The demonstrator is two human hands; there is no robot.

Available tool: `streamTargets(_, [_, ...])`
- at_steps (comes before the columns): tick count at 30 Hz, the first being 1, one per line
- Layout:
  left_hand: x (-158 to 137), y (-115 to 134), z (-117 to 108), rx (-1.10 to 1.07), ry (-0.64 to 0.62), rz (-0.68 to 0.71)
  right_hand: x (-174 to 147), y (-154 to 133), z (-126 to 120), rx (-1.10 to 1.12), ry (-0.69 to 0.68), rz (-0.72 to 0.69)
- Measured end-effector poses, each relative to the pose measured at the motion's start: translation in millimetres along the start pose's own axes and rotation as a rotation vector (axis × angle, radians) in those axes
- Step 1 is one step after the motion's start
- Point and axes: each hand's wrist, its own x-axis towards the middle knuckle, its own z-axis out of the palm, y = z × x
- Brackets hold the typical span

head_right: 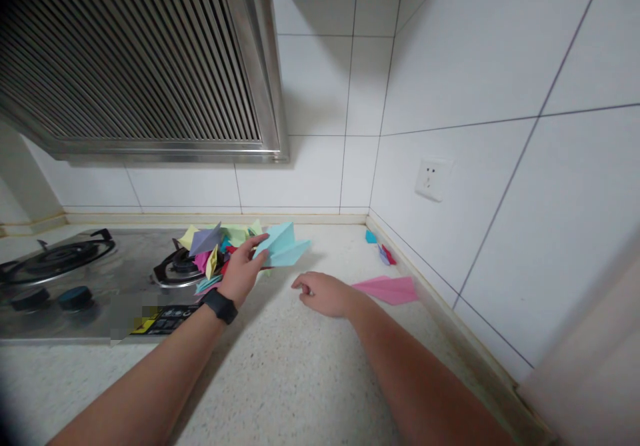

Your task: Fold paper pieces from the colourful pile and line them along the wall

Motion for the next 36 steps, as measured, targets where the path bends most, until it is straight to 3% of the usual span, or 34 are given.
streamTargets(4, [-8.8, -3.6, 13.7, -0.246, -0.079, -0.197, 1.8, -1.3, -0.6, 0.079, 0.102, 0.021])
streamTargets(8, [-13.4, -9.5, 21.5, -0.296, -0.127, -0.277, 2.9, -4.9, -3.0, 0.174, 0.196, 0.008])
streamTargets(17, [-20.6, -1.4, 23.5, -0.206, -0.318, -0.286, 4.1, -2.6, -0.8, 0.278, 0.231, -0.046])
streamTargets(25, [-20.0, -8.2, 25.1, -0.272, -0.345, -0.374, 4.5, -1.3, -1.2, 0.301, 0.19, -0.001])
streamTargets(29, [-22.4, -8.9, 25.4, -0.29, -0.383, -0.381, 4.8, -3.5, -1.0, 0.298, 0.24, -0.02])
streamTargets(36, [-23.1, -12.5, 24.7, -0.084, -0.411, -0.326, 6.3, -2.6, -1.9, 0.244, 0.356, 0.021])
